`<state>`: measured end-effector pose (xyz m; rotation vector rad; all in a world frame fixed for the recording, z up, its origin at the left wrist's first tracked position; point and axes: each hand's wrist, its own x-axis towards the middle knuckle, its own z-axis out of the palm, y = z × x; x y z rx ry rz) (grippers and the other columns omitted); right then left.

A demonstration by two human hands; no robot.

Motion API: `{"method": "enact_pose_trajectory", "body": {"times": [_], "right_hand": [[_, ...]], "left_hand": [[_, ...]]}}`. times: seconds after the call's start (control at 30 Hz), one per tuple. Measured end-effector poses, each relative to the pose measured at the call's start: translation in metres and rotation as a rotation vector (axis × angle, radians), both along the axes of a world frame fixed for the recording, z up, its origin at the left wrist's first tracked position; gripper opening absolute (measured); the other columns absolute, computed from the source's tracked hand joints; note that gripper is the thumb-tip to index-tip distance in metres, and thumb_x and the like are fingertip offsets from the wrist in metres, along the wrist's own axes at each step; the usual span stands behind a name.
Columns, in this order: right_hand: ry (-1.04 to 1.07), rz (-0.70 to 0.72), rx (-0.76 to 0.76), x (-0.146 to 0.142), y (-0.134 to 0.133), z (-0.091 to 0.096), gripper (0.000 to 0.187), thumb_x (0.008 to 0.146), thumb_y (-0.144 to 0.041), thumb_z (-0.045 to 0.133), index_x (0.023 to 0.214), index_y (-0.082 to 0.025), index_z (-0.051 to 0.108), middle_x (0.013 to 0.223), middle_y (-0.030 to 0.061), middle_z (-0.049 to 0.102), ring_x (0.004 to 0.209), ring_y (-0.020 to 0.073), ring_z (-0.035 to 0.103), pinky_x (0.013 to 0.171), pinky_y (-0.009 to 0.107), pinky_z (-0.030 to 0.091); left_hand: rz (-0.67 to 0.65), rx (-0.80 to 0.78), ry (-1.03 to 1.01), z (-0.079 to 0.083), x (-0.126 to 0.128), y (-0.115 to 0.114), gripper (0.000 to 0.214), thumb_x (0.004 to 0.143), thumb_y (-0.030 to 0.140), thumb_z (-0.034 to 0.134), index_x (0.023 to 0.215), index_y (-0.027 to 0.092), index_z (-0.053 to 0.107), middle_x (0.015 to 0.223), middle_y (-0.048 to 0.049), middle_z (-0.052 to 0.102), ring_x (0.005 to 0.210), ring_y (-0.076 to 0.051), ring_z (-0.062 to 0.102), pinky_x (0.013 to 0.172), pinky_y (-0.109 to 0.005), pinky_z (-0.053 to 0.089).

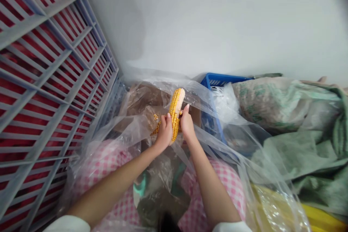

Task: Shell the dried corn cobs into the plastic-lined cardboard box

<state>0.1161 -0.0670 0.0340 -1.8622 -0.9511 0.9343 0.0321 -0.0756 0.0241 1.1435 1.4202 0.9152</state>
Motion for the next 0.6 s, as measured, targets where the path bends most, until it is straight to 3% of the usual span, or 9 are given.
{"method": "enact_pose_trajectory", "body": {"times": [0.07, 0.2, 0.4, 0.6], "right_hand": [[0.034, 0.066, -0.01, -0.001, 0.0, 0.0, 0.07, 0.078, -0.068, 0.011, 0.059, -0.017, 0.055, 0.059, 0.0058, 0.06, 0.056, 0.0157, 0.052, 0.054, 0.025, 0.035], [-0.111, 0.116, 0.009, -0.013, -0.006, 0.002, 0.059, 0.078, -0.067, 0.024, 0.068, -0.019, 0.057, 0.071, 0.0064, 0.064, 0.066, 0.0175, 0.055, 0.059, 0.026, 0.037], [-0.322, 0.15, -0.039, -0.02, -0.012, 0.002, 0.063, 0.085, -0.056, 0.011, 0.074, -0.017, 0.058, 0.078, 0.0135, 0.065, 0.07, 0.0206, 0.058, 0.061, 0.028, 0.036], [-0.345, 0.181, -0.032, -0.016, -0.013, 0.001, 0.062, 0.087, -0.052, 0.009, 0.072, -0.016, 0.058, 0.077, 0.0145, 0.065, 0.069, 0.0214, 0.058, 0.06, 0.028, 0.035]], "left_hand": [[0.006, 0.001, 0.008, -0.001, -0.002, 0.004, 0.026, 0.087, 0.044, 0.025, 0.082, 0.021, 0.036, 0.078, -0.003, 0.054, 0.075, -0.016, 0.054, 0.069, -0.028, 0.04], [-0.002, 0.037, 0.088, -0.002, -0.006, 0.008, 0.028, 0.086, 0.047, 0.025, 0.079, 0.022, 0.035, 0.073, -0.0021, 0.052, 0.07, -0.016, 0.053, 0.065, -0.029, 0.039], [-0.045, 0.112, 0.172, -0.004, -0.007, 0.004, 0.024, 0.088, 0.042, 0.023, 0.078, 0.022, 0.033, 0.075, -0.0031, 0.051, 0.071, -0.016, 0.052, 0.065, -0.029, 0.037], [-0.024, 0.073, 0.152, -0.006, -0.005, 0.0, 0.023, 0.088, 0.041, 0.024, 0.077, 0.022, 0.032, 0.072, -0.0015, 0.05, 0.068, -0.016, 0.051, 0.063, -0.028, 0.038]]}}
